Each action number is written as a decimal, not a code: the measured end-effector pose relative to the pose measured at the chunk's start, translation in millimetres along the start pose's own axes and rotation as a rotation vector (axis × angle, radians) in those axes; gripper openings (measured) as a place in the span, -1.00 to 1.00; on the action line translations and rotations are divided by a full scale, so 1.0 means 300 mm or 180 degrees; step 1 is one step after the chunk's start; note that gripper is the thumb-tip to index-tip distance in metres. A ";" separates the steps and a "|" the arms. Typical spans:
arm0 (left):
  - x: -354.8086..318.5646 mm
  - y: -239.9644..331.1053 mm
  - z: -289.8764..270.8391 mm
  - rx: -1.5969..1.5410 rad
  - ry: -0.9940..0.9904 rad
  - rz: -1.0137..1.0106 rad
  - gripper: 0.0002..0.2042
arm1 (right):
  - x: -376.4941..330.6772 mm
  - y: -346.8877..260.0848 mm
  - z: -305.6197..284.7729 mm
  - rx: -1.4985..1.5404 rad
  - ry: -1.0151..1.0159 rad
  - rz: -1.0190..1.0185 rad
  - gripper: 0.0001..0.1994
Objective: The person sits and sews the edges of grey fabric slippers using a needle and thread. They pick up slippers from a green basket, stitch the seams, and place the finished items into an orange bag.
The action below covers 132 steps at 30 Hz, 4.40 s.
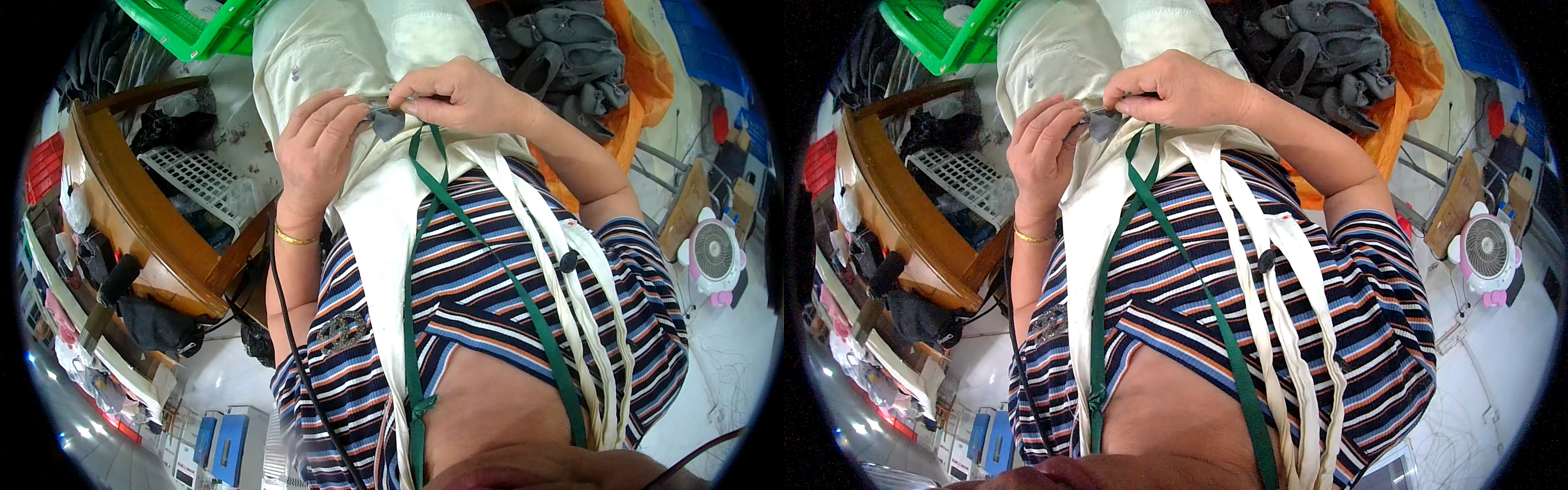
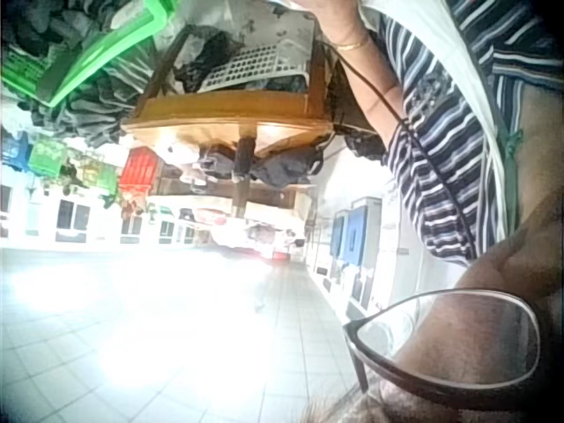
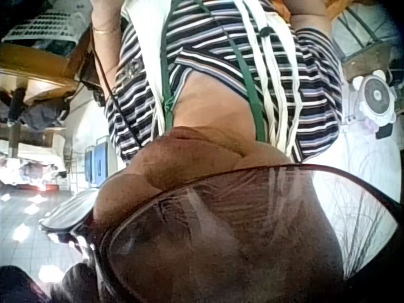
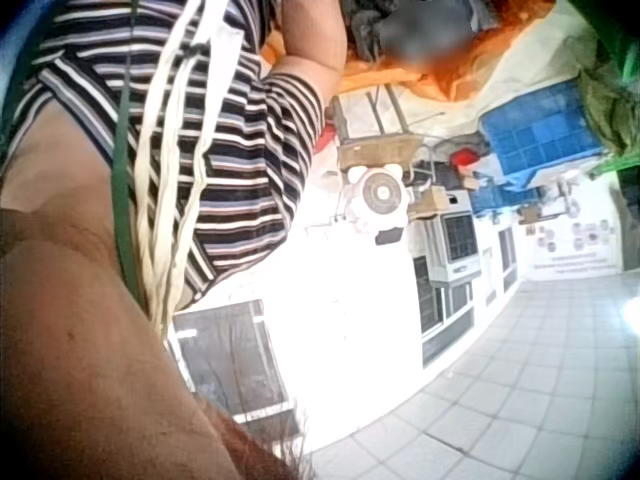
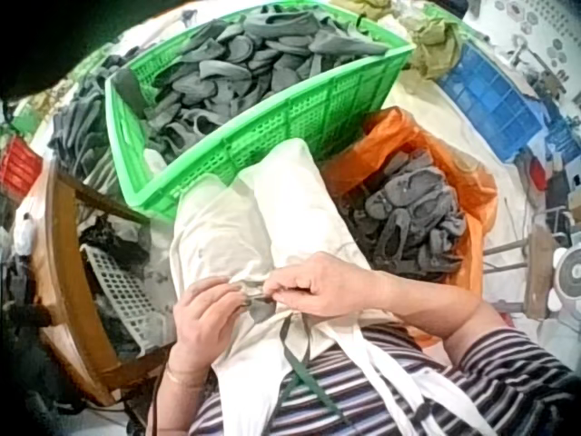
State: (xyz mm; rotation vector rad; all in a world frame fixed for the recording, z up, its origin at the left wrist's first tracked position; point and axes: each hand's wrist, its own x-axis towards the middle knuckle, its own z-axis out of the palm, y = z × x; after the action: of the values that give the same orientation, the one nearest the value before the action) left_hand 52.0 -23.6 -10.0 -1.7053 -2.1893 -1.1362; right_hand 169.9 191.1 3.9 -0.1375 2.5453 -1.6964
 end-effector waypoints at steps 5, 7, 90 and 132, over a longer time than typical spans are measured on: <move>0.007 -0.005 -0.004 -0.0034 0.0018 0.0050 -0.71 | 0.009 0.010 -0.002 -0.0050 -0.0063 -0.0113 -0.80; 0.008 -0.002 -0.005 -0.0089 0.0010 0.0025 -0.71 | 0.009 0.011 -0.004 -0.0021 -0.0088 -0.0138 -0.80; 0.102 0.024 0.061 -0.0643 0.0084 -0.0646 -0.84 | 0.079 -0.165 -0.001 -0.1194 0.0906 -0.2092 -0.94; 0.801 -0.774 0.304 0.0404 -0.2816 -0.1052 -0.48 | 0.045 0.027 -0.142 -0.1488 0.2248 -0.0490 -0.82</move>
State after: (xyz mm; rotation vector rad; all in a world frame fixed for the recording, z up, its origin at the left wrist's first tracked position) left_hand -206.0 203.0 -55.3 -2.0907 -3.0348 -0.2350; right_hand 151.2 231.6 12.6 0.3058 3.5007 -1.3097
